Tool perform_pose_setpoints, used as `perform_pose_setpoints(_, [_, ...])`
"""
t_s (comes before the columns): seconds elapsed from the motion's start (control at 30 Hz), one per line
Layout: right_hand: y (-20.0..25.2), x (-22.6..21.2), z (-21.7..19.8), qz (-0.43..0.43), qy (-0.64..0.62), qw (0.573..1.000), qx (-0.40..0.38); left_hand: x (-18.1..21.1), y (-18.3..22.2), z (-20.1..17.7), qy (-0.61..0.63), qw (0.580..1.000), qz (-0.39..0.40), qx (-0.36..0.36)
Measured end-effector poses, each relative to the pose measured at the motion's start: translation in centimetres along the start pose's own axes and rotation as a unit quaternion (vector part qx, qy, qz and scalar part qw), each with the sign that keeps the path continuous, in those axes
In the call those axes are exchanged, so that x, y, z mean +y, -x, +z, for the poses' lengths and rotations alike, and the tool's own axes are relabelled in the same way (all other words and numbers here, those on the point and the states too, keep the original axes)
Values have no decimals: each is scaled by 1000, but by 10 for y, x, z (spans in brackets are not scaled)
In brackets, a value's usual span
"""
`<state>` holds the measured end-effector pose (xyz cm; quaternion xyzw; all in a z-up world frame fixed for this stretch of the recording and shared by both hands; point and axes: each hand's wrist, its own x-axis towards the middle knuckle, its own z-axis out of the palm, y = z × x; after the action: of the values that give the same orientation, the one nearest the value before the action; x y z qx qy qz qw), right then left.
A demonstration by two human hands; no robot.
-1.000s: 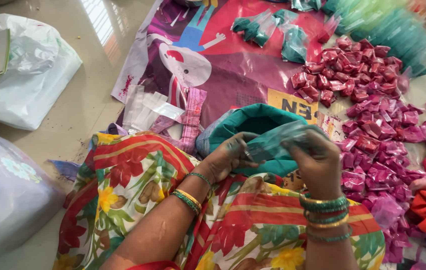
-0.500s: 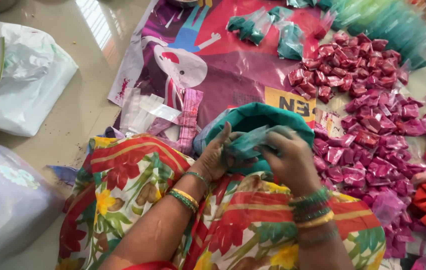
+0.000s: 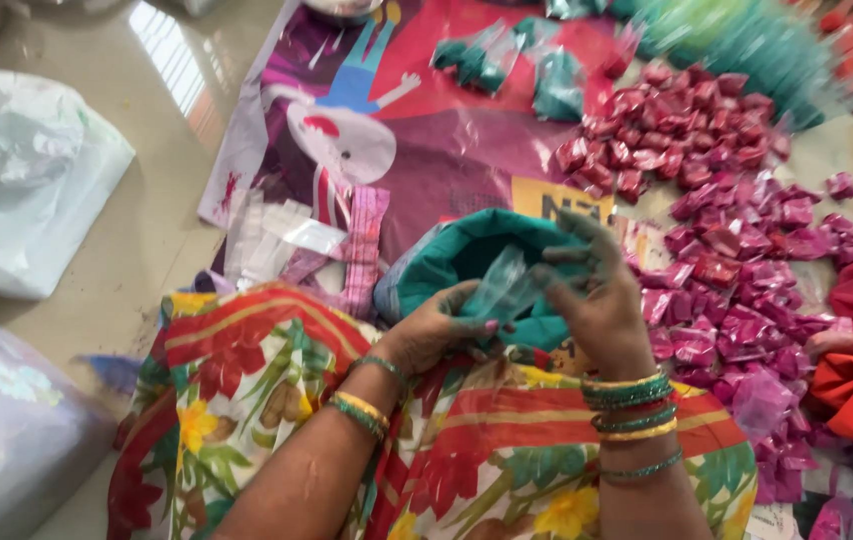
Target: The person fills small plastic bags with green powder using a spoon.
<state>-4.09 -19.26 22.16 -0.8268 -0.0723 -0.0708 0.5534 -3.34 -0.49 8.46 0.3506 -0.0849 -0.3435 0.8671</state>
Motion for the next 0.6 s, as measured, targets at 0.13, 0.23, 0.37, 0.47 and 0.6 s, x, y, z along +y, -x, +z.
perform_pose_setpoints(0.13, [6,22,-2,-85,82,989,-92,-9,-4,-7,-45,999,13,23])
perform_pose_setpoints(0.23, [17,48,8,-13,122,989,-88,-15,-3,-14,-55,998,25,-3])
perform_pose_setpoints(0.37, [12,20,6,-6,87,995,-54,22,-1,-6,-234,968,82,24])
perform_pose_setpoints(0.47, [-4,21,-21,26,69,996,-51,70,0,-21,-269,951,128,79])
perform_pose_setpoints(0.6, [-59,9,-43,63,67,991,-98,99,-9,-89,-150,938,241,197])
